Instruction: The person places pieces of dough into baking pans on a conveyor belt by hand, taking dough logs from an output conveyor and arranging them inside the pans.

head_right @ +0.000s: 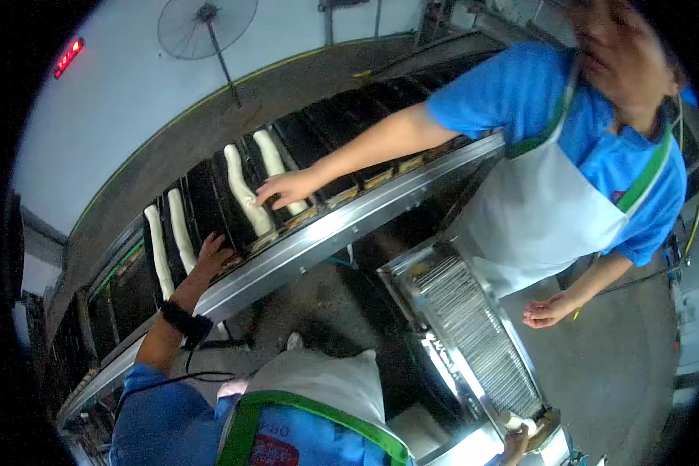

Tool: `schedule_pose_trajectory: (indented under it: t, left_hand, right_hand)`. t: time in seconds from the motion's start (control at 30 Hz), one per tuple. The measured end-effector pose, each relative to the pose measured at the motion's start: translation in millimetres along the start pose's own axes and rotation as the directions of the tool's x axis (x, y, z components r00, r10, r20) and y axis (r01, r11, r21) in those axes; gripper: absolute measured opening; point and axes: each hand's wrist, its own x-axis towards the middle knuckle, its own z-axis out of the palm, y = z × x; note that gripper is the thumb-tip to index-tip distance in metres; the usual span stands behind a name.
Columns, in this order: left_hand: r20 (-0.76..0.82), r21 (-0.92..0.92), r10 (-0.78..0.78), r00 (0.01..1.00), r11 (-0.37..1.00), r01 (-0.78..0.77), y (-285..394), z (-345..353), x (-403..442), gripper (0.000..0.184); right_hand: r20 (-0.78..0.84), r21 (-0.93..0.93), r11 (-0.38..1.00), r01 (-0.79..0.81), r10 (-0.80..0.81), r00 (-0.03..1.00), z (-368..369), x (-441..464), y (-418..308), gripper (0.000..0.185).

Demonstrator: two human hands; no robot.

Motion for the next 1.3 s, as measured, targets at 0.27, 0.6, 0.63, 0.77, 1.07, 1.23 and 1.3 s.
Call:
schedule_pose_trajectory:
  t: [0.27,0.6,0.63,0.77,1.07,1.23,1.3]
  left_hand:
    - [0.281,0.389,0.499,0.820,0.722,-0.572,-35.9,-10.4,56.4,0.039]
    - [0.282,0.301,0.601,0.748,0.685,-0.664,-11.3,-80.2,20.9,0.045]
    - [0.180,0.123,0.472,0.863,0.859,-0.496,-8.6,-83.7,14.6,0.046]
    - [-0.097,0.032,0.331,0.939,0.944,-0.330,-41.0,-96.5,10.3,0.042]
    - [-0.132,0.467,0.421,0.897,0.825,-0.319,-46.1,-90.0,-37.2,0.033]
    - [-0.030,0.729,0.556,0.831,0.581,-0.362,-22.3,-64.8,-14.9,0.015]
    - [-0.016,0.734,0.589,0.808,0.556,-0.391,-5.8,-49.4,19.6,0.024]
  right_hand:
    - [0.362,-0.130,0.966,0.224,-0.164,0.918,214.8,-191.6,-67.0,0.052]
    - [0.926,-0.068,0.739,0.671,-0.204,0.319,516.5,-271.2,-72.9,0.065]
    - [0.976,-0.055,0.747,0.663,-0.099,0.193,552.8,-271.2,-72.5,0.072]
    - [0.891,-0.280,0.790,0.545,0.426,-0.160,700.7,-356.5,-14.0,0.060]
    - [0.607,-0.270,0.604,0.750,0.711,-0.354,737.0,-347.7,81.5,0.048]
    - [0.760,-0.379,0.634,0.674,0.628,-0.164,706.0,-269.9,19.6,0.039]
    - [0.818,-0.391,0.679,0.621,0.566,-0.104,680.8,-218.8,-7.5,0.042]
